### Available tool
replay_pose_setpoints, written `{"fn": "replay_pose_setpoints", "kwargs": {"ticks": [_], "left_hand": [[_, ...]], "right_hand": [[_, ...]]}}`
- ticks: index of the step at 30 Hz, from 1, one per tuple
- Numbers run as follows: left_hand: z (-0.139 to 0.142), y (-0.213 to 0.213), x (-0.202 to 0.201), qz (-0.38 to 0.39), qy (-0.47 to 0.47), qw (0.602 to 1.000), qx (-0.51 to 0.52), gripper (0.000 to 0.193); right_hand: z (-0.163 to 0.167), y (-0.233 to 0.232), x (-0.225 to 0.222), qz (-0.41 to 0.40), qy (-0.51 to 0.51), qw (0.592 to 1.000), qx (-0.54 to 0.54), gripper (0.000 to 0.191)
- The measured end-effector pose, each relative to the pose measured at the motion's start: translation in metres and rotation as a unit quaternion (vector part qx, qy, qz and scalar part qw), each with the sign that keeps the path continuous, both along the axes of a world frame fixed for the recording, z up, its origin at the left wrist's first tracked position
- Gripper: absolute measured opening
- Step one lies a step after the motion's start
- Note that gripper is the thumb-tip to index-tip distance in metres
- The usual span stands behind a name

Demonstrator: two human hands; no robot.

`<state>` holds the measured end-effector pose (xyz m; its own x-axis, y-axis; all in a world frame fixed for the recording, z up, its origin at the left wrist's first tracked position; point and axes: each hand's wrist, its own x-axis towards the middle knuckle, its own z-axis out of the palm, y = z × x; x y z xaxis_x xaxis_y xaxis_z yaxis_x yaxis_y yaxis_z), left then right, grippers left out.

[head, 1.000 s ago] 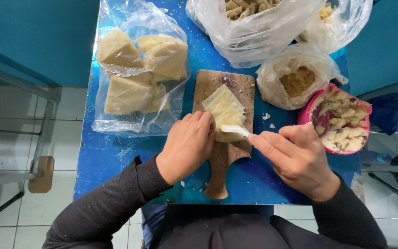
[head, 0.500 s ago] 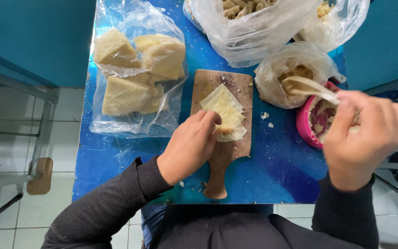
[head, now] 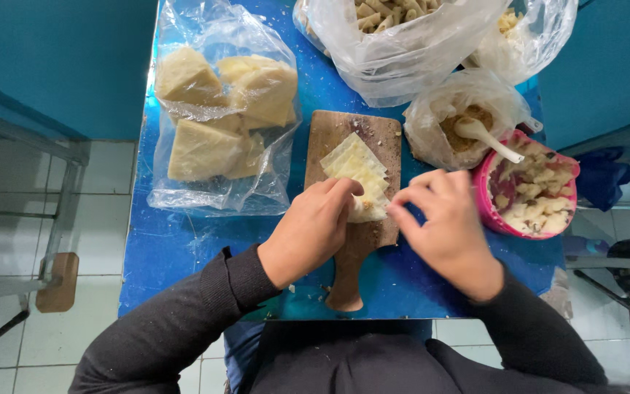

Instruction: The person sits at a small blue table and assembles filled pastries. They take thin dough wrappers, spoon brown filling from a plastic bag onto each wrapper, fold and press the dough closed by hand, and place the finished folded pastries into a pink bowl that accumulates them.

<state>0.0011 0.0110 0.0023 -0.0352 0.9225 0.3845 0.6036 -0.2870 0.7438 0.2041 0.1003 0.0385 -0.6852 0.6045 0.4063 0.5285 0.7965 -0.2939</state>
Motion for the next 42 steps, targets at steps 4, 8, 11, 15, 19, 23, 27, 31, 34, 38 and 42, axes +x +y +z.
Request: {"fn": "replay_pose_setpoints", "kwargs": {"ticks": [4, 8, 11, 15, 19, 23, 27, 31, 34, 38, 42], "left_hand": [[-0.003, 0.001, 0.001, -0.006, 0.001, 1.000, 0.003, 0.017], [-0.006, 0.002, 0.002, -0.005, 0.006, 1.000, 0.002, 0.016], [-0.008, 0.002, 0.002, 0.002, 0.018, 1.000, 0.007, 0.018], [-0.010, 0.001, 0.003, 0.009, 0.035, 0.999, 0.022, 0.021], [-0.011, 0.002, 0.003, 0.013, 0.036, 0.999, 0.025, 0.020], [-0.012, 0.002, 0.003, 0.017, 0.045, 0.998, 0.038, 0.022], [-0.011, 0.003, 0.004, 0.024, 0.052, 0.998, 0.036, 0.022], [-0.009, 0.001, 0.004, 0.020, 0.053, 0.997, 0.044, 0.026], [-0.008, 0.001, 0.005, 0.017, 0.051, 0.997, 0.052, 0.030], [-0.008, 0.003, 0.006, 0.015, 0.074, 0.996, 0.056, 0.028], [-0.009, 0.003, 0.006, -0.004, 0.089, 0.994, 0.057, 0.019]], "right_hand": [[-0.017, -0.002, -0.006, 0.009, -0.031, 0.999, -0.044, 0.015], [-0.023, -0.001, -0.009, 0.009, -0.034, 0.997, -0.071, 0.013], [-0.023, -0.002, -0.011, 0.004, -0.033, 0.997, -0.076, 0.012], [-0.020, -0.003, -0.011, -0.004, -0.017, 0.998, -0.062, 0.017], [-0.019, -0.001, -0.013, 0.007, -0.014, 0.995, -0.096, 0.010], [-0.016, -0.002, -0.015, 0.023, 0.029, 0.991, -0.128, 0.011], [-0.014, -0.006, -0.014, -0.002, 0.089, 0.976, -0.196, 0.014], [-0.018, -0.007, -0.014, 0.025, 0.103, 0.981, -0.164, 0.019], [-0.025, -0.006, -0.017, 0.024, 0.099, 0.984, -0.147, 0.023], [-0.034, -0.003, -0.021, -0.002, 0.092, 0.987, -0.133, 0.025], [-0.036, -0.001, -0.023, 0.014, 0.081, 0.992, -0.098, 0.021]]}}
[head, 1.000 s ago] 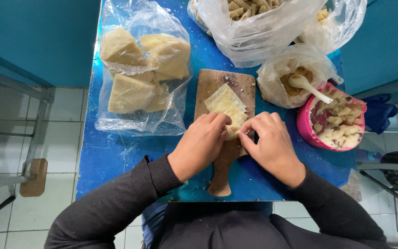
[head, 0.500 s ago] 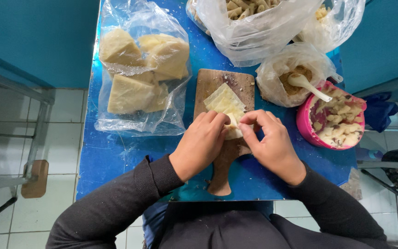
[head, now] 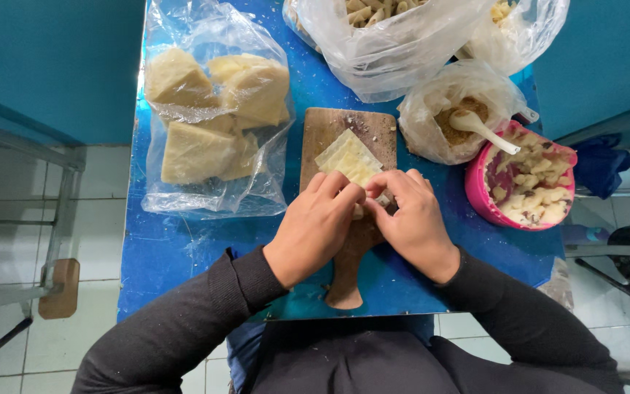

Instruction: The person sits at a small blue table and assembles filled pastries. They take thin dough wrappers, spoon brown filling from a plastic bag onto each wrapper, fold and press the dough closed by hand, and place the finished folded pastries into a pink bowl that accumulates them.

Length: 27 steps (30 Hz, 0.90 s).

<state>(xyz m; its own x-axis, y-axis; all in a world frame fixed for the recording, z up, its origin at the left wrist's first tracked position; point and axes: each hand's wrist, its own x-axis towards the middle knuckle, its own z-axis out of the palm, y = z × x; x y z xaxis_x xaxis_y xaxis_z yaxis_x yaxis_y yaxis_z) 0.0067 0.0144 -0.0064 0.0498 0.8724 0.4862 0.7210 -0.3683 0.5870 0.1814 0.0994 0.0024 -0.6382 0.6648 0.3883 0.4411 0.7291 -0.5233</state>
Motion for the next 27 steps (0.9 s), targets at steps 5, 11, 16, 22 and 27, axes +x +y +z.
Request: {"fn": "replay_pose_setpoints", "kwargs": {"ticks": [5, 11, 16, 22, 27], "left_hand": [[-0.001, 0.003, -0.004, -0.003, 0.053, 0.999, -0.013, 0.018], [0.004, 0.007, -0.017, -0.063, 0.042, 0.997, -0.036, 0.015], [0.001, 0.009, -0.016, -0.053, 0.063, 0.996, -0.016, 0.021], [-0.007, 0.017, -0.012, -0.021, 0.072, 0.996, -0.038, 0.007], [-0.006, 0.027, -0.013, -0.025, 0.025, 0.998, -0.050, 0.011]], "right_hand": [[0.011, -0.004, 0.005, 0.021, -0.063, 0.994, 0.087, 0.012], [0.021, -0.011, 0.008, 0.062, -0.115, 0.963, 0.234, 0.024], [0.016, -0.005, 0.004, 0.037, -0.085, 0.987, 0.135, 0.006], [0.011, -0.004, 0.008, 0.025, -0.070, 0.993, 0.088, 0.005], [0.003, 0.005, 0.002, -0.005, -0.060, 0.998, 0.023, 0.008]]}}
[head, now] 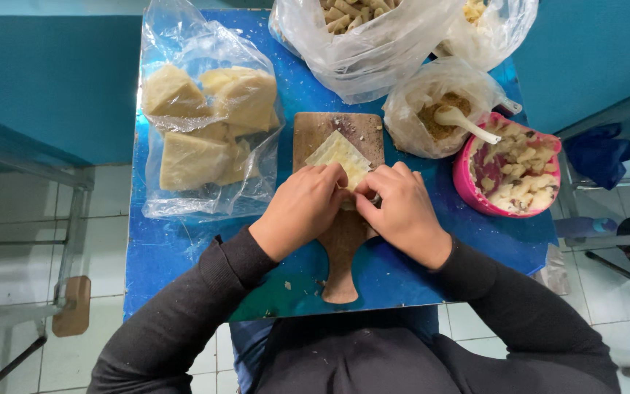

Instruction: The person sits at a small blue table and assembles filled pastries. They take thin dough wrappers, spoon brown filling from a plastic bag onto each wrapper, fold and press the dough closed by hand, and place the finished folded pastries into a pink bowl that accumulates them.

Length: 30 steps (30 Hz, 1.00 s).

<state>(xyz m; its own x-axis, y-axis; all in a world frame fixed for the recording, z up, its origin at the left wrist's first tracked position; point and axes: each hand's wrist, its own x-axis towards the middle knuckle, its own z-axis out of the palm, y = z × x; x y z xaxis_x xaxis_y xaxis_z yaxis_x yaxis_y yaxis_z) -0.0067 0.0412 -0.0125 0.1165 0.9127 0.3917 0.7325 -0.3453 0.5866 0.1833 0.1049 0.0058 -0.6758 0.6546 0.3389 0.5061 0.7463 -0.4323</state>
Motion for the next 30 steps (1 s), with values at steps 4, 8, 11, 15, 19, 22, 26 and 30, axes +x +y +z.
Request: {"fn": "replay_pose_setpoints", "kwargs": {"ticks": [4, 8, 11, 15, 19, 22, 26, 30], "left_hand": [[0.002, 0.001, -0.004, -0.025, -0.009, 0.999, 0.029, 0.007], [0.004, -0.002, -0.010, -0.056, 0.033, 0.998, 0.020, 0.015], [0.005, -0.006, -0.010, -0.062, 0.014, 0.998, 0.009, 0.010], [0.005, -0.005, -0.006, -0.027, 0.036, 0.999, 0.005, 0.011], [0.004, 0.000, -0.005, 0.007, -0.037, 0.999, -0.009, 0.006], [0.003, 0.003, -0.006, 0.019, -0.071, 0.997, 0.005, 0.006], [0.002, 0.002, -0.006, -0.005, -0.060, 0.998, 0.025, 0.006], [0.003, 0.000, -0.008, -0.026, -0.002, 0.999, 0.042, 0.009]], "right_hand": [[-0.001, 0.000, 0.001, 0.021, 0.019, 1.000, -0.001, 0.010], [0.001, -0.008, 0.002, 0.034, -0.003, 0.997, 0.074, 0.016], [0.003, -0.012, 0.003, 0.040, -0.007, 0.996, 0.076, 0.020], [0.000, -0.011, -0.001, 0.018, -0.024, 0.996, 0.086, 0.013], [-0.002, 0.006, -0.003, 0.000, -0.022, 1.000, 0.003, 0.003], [0.000, 0.022, -0.005, 0.012, -0.015, 0.997, -0.077, 0.008], [0.000, 0.015, -0.005, 0.035, 0.018, 0.999, -0.022, 0.009], [0.002, 0.000, -0.005, 0.024, -0.016, 0.999, 0.046, 0.008]]}}
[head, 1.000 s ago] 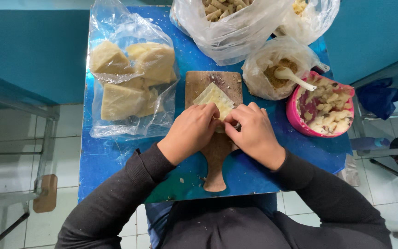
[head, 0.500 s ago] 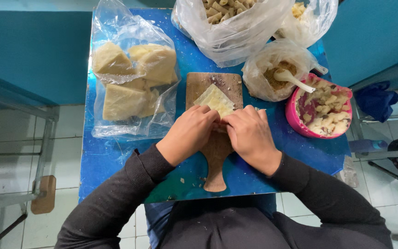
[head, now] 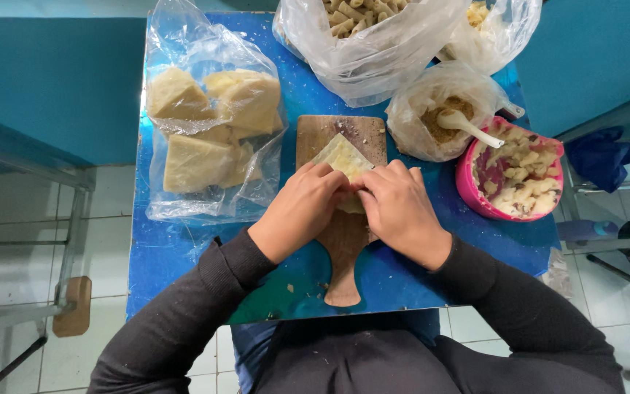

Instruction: The person sits at a small blue table and assembles filled pastries. They take thin dough wrappers, spoon brown filling from a plastic bag onto each wrapper, fold and press the dough closed by hand, and place the finished folded pastries into a pink bowl that accumulates them.

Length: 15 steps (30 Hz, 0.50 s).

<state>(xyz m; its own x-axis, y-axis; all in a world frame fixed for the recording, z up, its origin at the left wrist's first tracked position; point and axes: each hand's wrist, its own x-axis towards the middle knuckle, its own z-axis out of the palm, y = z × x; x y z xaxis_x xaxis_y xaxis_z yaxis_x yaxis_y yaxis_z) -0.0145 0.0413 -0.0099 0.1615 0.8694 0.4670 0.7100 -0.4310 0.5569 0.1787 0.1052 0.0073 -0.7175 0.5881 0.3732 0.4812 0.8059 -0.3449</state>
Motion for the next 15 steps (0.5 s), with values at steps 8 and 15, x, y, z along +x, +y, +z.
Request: {"fn": "replay_pose_setpoints", "kwargs": {"ticks": [8, 15], "left_hand": [[0.0004, 0.0002, 0.0030, 0.030, 0.022, 0.999, 0.022, 0.009], [-0.0029, -0.0005, 0.0041, 0.036, 0.019, 0.999, 0.015, 0.007]], "right_hand": [[0.0057, -0.0043, -0.0045, -0.024, 0.009, 0.999, 0.032, 0.005], [0.0027, -0.0016, -0.0043, -0.001, 0.048, 0.999, 0.018, 0.010]]}}
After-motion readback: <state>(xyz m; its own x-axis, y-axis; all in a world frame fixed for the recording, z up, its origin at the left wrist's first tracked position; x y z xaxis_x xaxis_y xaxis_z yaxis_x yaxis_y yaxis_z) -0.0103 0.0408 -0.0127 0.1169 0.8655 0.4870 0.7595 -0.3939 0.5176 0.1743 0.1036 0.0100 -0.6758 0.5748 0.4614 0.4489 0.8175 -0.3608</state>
